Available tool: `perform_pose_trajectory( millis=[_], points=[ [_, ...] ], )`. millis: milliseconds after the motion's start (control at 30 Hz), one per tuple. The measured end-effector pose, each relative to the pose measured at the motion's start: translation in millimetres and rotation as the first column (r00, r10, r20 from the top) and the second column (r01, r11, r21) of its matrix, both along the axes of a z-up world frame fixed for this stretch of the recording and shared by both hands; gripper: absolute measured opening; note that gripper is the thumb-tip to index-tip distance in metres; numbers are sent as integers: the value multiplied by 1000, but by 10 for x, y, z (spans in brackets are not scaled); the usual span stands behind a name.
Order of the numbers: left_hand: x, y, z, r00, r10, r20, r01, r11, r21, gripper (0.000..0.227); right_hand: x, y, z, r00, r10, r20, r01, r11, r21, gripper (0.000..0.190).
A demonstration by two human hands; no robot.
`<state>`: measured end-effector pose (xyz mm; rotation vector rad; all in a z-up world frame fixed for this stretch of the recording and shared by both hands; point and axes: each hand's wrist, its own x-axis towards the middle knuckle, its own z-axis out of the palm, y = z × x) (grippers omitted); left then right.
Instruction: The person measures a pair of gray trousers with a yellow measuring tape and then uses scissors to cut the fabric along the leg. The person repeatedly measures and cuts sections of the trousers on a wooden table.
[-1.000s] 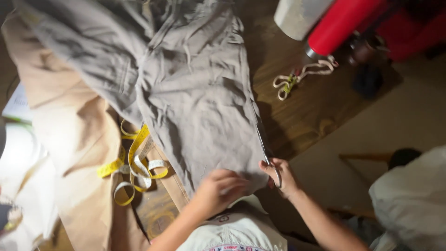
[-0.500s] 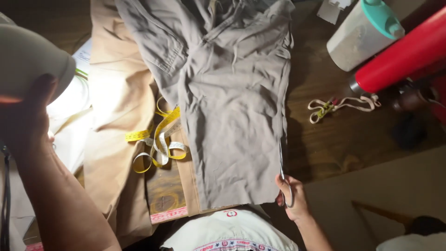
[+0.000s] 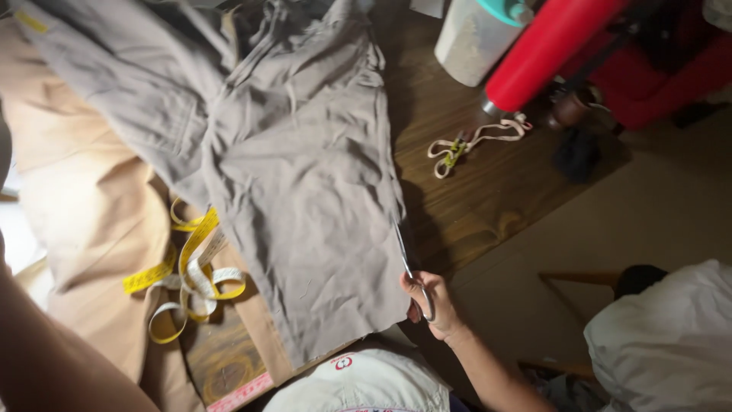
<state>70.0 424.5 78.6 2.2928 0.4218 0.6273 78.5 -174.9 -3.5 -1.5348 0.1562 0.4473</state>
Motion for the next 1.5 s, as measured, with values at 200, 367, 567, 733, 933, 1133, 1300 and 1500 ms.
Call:
perform_pose_trajectory(
  millis=[200,367,567,733,933,1133,1300,1500],
  points=[
    [239,-2003,-157,964,-265,-39,264,915,306,114,73,107,262,997,82,-16,-82,997,0,52],
    [-138,-3414,-315,896,-415,-155,434,751,498,135,247,216,624,965,138,-223,-141,990,3,48],
    [-327,-3926,-603,791,-550,-267,592,578,561,140,289,158,335,969,30,-243,5,990,140,43],
    [-337,-3885,-705,727,-672,-144,637,580,508,78,274,160,295,982,-4,-189,16,998,61,45],
    [-371,-3831,-696,662,-742,-103,709,577,405,72,203,176,134,993,-71,-96,76,996,43,42],
    [-357,-3826,-664,648,-758,-71,712,571,408,67,238,114,169,997,-42,-67,40,999,-23,42],
    [-353,-3809,-601,621,-782,-49,732,556,394,65,473,196,373,992,-2,-129,10,998,69,48],
    [-332,-3781,-607,561,-828,-11,771,517,372,62,670,198,347,990,104,-90,-105,994,-11,54]
  ],
)
